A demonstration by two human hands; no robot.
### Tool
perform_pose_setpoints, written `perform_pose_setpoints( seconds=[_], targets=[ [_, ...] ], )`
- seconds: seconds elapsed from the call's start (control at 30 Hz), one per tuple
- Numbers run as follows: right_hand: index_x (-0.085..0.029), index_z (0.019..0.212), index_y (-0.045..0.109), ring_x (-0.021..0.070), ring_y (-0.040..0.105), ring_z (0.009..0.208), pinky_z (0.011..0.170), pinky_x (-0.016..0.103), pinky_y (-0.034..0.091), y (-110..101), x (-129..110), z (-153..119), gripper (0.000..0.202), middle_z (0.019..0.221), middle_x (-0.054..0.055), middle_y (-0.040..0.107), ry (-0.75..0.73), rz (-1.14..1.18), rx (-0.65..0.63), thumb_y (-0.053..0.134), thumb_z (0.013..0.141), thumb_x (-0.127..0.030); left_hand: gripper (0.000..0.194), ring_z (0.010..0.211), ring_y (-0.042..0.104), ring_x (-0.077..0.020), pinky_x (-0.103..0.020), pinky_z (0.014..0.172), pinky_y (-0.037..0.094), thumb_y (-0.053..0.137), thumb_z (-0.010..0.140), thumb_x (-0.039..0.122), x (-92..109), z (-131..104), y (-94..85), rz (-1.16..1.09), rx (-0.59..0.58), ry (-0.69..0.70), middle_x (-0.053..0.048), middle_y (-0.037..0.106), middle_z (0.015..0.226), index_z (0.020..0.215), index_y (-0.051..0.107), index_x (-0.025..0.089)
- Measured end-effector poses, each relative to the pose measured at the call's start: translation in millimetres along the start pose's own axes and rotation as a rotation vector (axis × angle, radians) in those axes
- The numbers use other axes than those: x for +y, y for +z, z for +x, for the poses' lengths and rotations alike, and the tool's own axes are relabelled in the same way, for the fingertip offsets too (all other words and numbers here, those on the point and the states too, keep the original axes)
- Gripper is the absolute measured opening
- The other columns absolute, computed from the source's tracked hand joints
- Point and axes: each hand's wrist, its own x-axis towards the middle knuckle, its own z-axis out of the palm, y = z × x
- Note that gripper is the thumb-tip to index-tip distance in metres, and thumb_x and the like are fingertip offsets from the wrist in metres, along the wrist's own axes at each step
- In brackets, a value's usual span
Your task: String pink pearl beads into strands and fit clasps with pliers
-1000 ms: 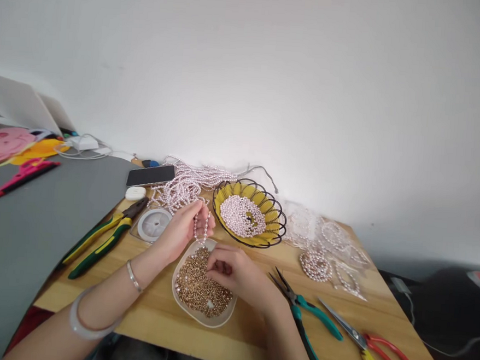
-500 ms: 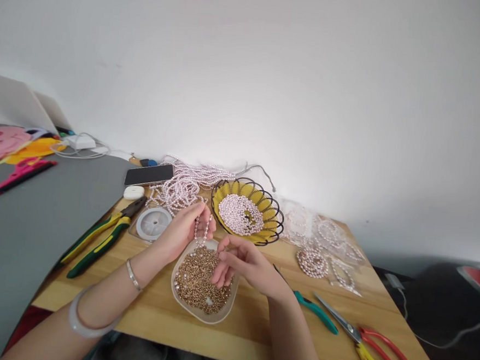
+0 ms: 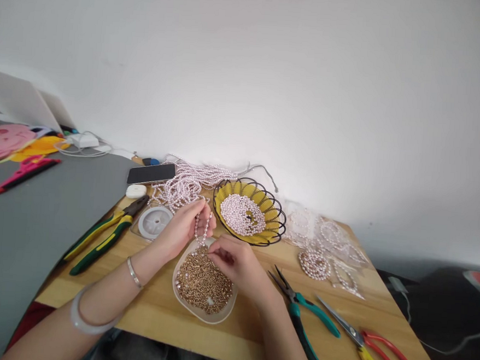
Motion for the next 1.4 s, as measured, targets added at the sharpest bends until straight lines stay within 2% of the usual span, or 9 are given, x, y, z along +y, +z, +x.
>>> perform_pose_setpoints(
  seconds=[0.1,0.23,0.43,0.53,0.7,0.83,1.0,1.17,1.4],
  targets=[
    [-0.02,0.082,0.066,0.0141,0.05,0.066,0.064,0.026,0.038,-0.7,0.3,-0.1,0.011,0.073,-0.002,0.057,-0.022,-0.05,0.038,0.062,0.089,-0.012,0.037,0.054,0.057,-0.0111,-0.02,0.054,0.045,0.063,0.091,0.045,1.1,0.3,-1.1,-0.002,0.007,0.013,0.0,0.062,0.064,0.07,0.052,0.017],
    [-0.021,0.086,0.06,0.0126,0.048,0.057,0.056,0.024,0.037,-3.0,0.9,-2.5,0.013,0.063,-0.005,0.053,0.019,-0.018,0.098,0.055,0.098,-0.024,0.037,0.055,0.057,-0.0113,-0.02,0.056,0.046,0.064,0.091,0.046,1.3,1.2,-1.8,0.0,0.008,0.02,0.0,0.062,0.063,0.07,0.052,0.017],
    [-0.021,0.1,0.058,0.0117,0.056,0.052,0.054,0.023,0.045,-5.2,4.1,-3.8,0.018,0.073,0.0,0.07,0.049,0.066,0.039,0.045,0.104,-0.032,0.038,0.054,0.057,-0.0117,-0.021,0.053,0.044,0.064,0.09,0.047,2.1,2.8,-4.2,-0.006,0.013,0.019,0.001,0.062,0.063,0.07,0.051,0.018],
    [-0.021,0.108,0.054,0.0128,0.062,0.058,0.059,0.024,0.05,-4.0,3.6,-4.3,0.014,0.083,0.002,0.075,0.031,0.07,0.01,0.042,0.105,-0.029,0.039,0.054,0.057,-0.0112,-0.02,0.053,0.044,0.064,0.09,0.048,2.8,2.8,-4.7,-0.007,0.015,0.026,0.001,0.061,0.063,0.07,0.051,0.018],
    [-0.022,0.105,0.059,0.0158,0.07,0.079,0.073,0.027,0.054,1.8,-5.6,-2.6,0.012,0.091,0.003,0.078,-0.048,-0.003,-0.069,0.048,0.102,-0.022,0.039,0.053,0.056,-0.0109,-0.02,0.051,0.043,0.066,0.089,0.049,2.1,1.6,-3.3,0.0,0.013,0.03,0.001,0.062,0.065,0.071,0.051,0.018],
    [-0.021,0.108,0.064,0.0197,0.069,0.098,0.088,0.033,0.052,2.1,-7.2,-0.3,0.015,0.107,0.006,0.074,-0.084,-0.158,-0.023,0.052,0.101,-0.021,0.038,0.054,0.055,-0.011,-0.02,0.052,0.044,0.065,0.089,0.049,1.8,1.2,-3.0,0.001,0.009,0.033,0.001,0.061,0.064,0.071,0.052,0.018],
    [-0.017,0.103,0.067,0.0176,0.068,0.082,0.079,0.035,0.055,2.5,4.4,0.1,0.014,0.094,0.005,0.072,0.055,-0.427,0.012,0.053,0.102,-0.021,0.038,0.054,0.056,-0.0112,-0.02,0.053,0.044,0.064,0.09,0.048,0.7,2.0,-3.6,-0.004,0.015,0.025,0.0,0.061,0.063,0.071,0.052,0.018],
    [-0.018,0.117,0.065,0.02,0.069,0.095,0.082,0.04,0.059,10.5,6.7,0.2,0.022,0.117,0.007,0.068,0.231,-0.628,-0.119,0.062,0.099,-0.032,0.039,0.054,0.057,-0.011,-0.02,0.053,0.044,0.065,0.089,0.049,0.1,2.3,-2.8,0.0,0.027,0.013,0.0,0.063,0.063,0.07,0.051,0.018],
    [-0.02,0.119,0.065,0.021,0.068,0.099,0.085,0.041,0.058,17.0,2.8,1.2,0.023,0.122,0.008,0.067,0.327,-0.688,-0.14,0.061,0.099,-0.031,0.039,0.054,0.056,-0.011,-0.019,0.053,0.045,0.066,0.088,0.049,0.4,1.0,-0.1,0.007,0.027,0.0,0.0,0.063,0.063,0.07,0.051,0.018]
  ],
)
